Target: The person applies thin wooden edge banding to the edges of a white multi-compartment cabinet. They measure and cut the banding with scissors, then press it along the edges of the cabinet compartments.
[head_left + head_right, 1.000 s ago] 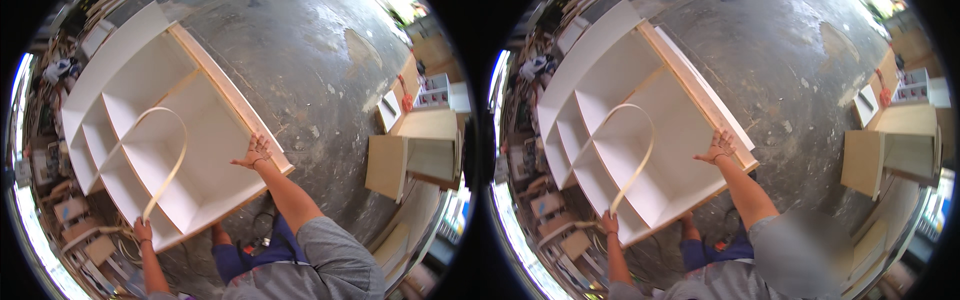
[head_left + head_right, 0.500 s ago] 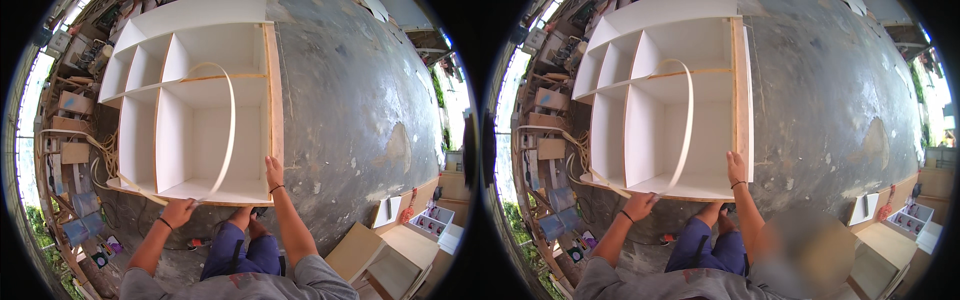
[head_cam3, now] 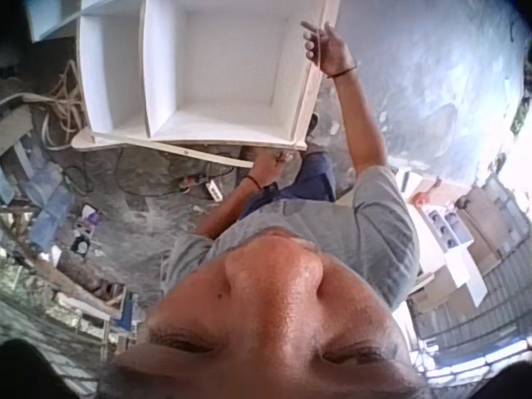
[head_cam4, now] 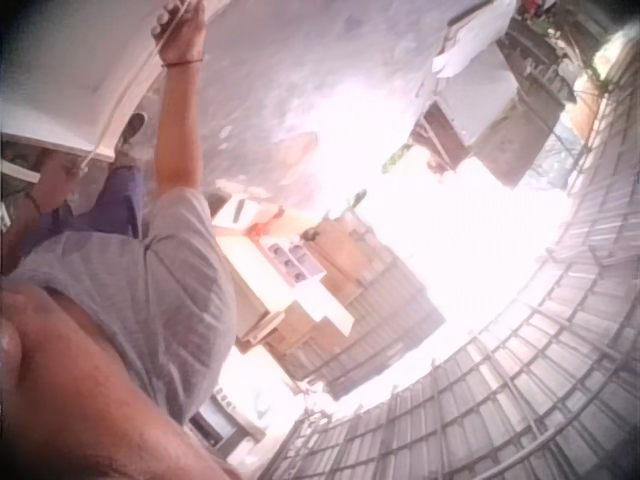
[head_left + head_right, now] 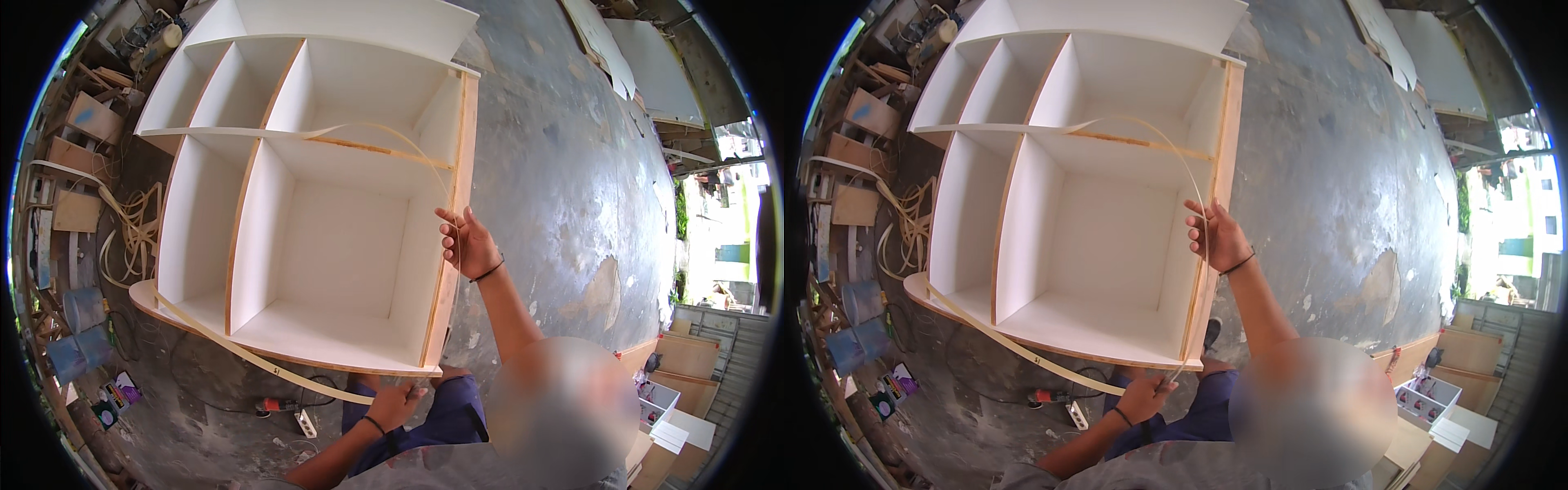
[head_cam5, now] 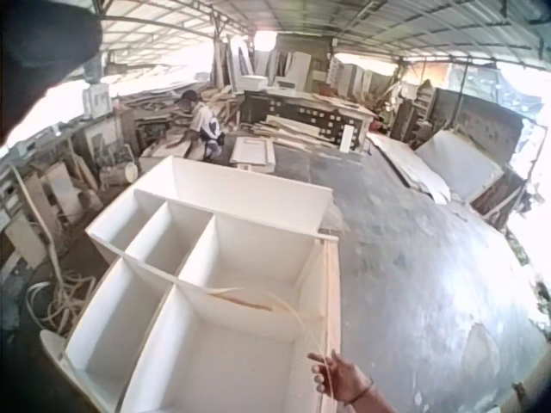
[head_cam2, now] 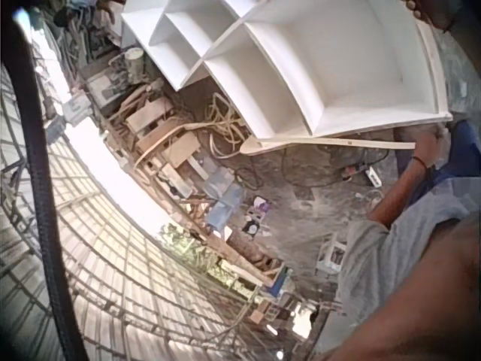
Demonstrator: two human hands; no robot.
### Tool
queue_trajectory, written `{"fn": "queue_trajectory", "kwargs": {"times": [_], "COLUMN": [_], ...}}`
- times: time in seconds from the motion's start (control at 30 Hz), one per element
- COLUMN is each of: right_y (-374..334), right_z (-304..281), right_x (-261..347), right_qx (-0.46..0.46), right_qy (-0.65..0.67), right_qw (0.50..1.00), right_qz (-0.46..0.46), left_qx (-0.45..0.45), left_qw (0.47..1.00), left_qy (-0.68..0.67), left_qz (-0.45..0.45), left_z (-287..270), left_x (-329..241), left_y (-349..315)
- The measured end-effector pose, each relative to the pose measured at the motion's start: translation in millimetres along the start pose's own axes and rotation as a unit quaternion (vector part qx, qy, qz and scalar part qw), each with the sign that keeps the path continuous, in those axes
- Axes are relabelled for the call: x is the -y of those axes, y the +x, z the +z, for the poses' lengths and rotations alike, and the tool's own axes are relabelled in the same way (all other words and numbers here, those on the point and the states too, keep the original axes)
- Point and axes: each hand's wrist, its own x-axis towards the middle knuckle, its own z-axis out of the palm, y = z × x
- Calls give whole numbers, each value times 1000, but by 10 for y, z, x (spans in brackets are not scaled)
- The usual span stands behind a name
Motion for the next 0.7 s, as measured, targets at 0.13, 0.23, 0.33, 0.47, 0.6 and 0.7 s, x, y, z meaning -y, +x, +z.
{"fn": "queue_trajectory", "kwargs": {"times": [0.13, 0.23, 0.33, 0.47, 0.6, 0.7], "right_y": [115, 202, 258, 359, 293, 375], "right_z": [51, -199, -424, -642, -766, -821], "right_x": [371, 683, 974, 1338, 1626, 1694], "right_qx": [-50, -31, -22, 10, 8, 9], "right_qy": [-68, -48, -48, -85, -248, -342], "right_qw": [996, 998, 996, 988, 945, 906], "right_qz": [15, 33, 67, 125, 212, 250], "left_qx": [-24, -22, -32, -53, -62, -86], "left_qw": [998, 998, 995, 994, 995, 993], "left_qy": [-49, -66, -81, -74, -6, 1], "left_qz": [10, -4, -43, -67, -78, -78], "left_z": [241, 498, 758, 1154, 1420, 1474], "left_x": [-278, -505, -809, -1144, -1266, -1232], "left_y": [306, 647, 947, 1458, 1789, 1930]}}
